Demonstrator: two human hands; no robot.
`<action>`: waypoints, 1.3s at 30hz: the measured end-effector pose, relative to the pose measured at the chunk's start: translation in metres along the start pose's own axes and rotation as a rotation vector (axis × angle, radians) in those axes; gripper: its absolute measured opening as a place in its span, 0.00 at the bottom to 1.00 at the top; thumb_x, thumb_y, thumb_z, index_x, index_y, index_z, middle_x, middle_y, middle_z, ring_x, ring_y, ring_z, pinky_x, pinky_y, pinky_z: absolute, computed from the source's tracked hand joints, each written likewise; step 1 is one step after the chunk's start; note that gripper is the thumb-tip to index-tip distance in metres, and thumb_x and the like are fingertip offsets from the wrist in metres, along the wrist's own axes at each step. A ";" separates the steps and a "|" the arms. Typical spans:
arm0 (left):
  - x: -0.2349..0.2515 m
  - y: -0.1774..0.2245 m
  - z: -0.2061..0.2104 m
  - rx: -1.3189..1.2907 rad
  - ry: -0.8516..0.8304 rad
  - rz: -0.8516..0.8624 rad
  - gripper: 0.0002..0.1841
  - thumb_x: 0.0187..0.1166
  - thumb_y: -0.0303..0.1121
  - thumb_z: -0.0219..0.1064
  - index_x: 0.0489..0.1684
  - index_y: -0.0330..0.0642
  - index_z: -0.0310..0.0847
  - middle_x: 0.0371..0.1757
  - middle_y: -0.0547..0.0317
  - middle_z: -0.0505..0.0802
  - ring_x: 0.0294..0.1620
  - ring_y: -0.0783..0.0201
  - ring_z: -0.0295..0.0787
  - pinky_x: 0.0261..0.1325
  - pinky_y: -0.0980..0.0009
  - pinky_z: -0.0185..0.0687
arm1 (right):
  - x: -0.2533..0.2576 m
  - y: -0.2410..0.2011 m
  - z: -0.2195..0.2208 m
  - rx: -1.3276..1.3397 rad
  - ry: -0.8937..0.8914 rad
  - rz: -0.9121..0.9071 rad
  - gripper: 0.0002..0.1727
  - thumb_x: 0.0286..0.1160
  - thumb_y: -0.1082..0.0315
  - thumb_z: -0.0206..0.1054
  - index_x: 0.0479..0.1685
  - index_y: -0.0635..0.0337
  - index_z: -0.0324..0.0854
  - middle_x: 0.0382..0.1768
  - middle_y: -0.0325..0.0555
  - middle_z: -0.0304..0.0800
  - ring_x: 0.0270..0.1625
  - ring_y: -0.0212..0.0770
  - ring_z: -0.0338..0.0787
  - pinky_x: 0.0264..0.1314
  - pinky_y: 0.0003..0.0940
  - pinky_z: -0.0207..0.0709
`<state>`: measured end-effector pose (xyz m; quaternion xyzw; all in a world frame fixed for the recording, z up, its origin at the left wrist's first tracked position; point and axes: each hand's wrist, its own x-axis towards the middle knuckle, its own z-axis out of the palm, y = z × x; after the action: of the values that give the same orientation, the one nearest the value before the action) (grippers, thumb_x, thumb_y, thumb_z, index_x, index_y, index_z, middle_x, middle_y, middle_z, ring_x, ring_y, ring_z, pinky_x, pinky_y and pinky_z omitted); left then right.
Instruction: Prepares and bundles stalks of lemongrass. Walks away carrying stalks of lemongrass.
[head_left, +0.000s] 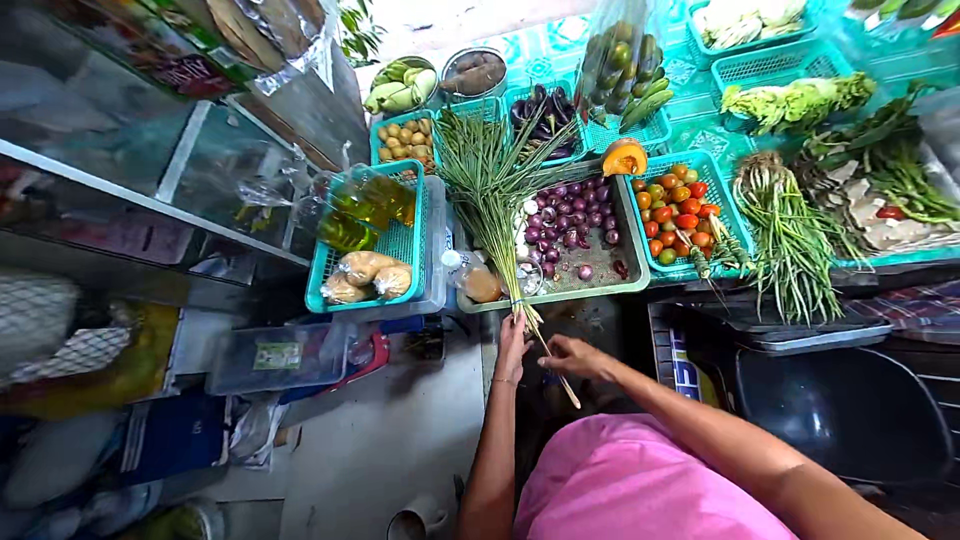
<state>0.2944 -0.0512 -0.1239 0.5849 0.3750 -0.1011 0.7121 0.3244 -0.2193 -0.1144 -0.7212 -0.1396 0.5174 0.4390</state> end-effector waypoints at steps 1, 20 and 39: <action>0.005 -0.003 0.005 -0.025 0.001 0.029 0.27 0.94 0.43 0.51 0.83 0.32 0.58 0.62 0.36 0.86 0.57 0.51 0.88 0.59 0.57 0.86 | -0.005 0.007 0.009 0.057 -0.002 -0.017 0.25 0.89 0.55 0.60 0.71 0.66 0.74 0.45 0.56 0.90 0.43 0.46 0.92 0.55 0.45 0.85; 0.010 -0.002 -0.015 -0.445 -0.116 -0.121 0.28 0.96 0.48 0.40 0.79 0.33 0.66 0.62 0.39 0.87 0.60 0.48 0.88 0.63 0.51 0.84 | -0.295 0.035 -0.063 0.672 1.111 -0.525 0.18 0.94 0.45 0.42 0.45 0.32 0.79 0.20 0.16 0.73 0.16 0.17 0.67 0.18 0.12 0.64; -0.021 0.001 -0.030 -0.552 -0.323 -0.315 0.30 0.94 0.55 0.40 0.77 0.41 0.67 0.58 0.43 0.88 0.53 0.46 0.90 0.56 0.47 0.88 | 0.052 -0.063 0.020 -0.155 0.508 0.072 0.18 0.68 0.63 0.75 0.54 0.64 0.86 0.49 0.58 0.90 0.53 0.53 0.88 0.61 0.56 0.77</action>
<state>0.2680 -0.0300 -0.1099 0.2821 0.3563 -0.1955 0.8690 0.3447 -0.1394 -0.0992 -0.8638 -0.0383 0.3229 0.3848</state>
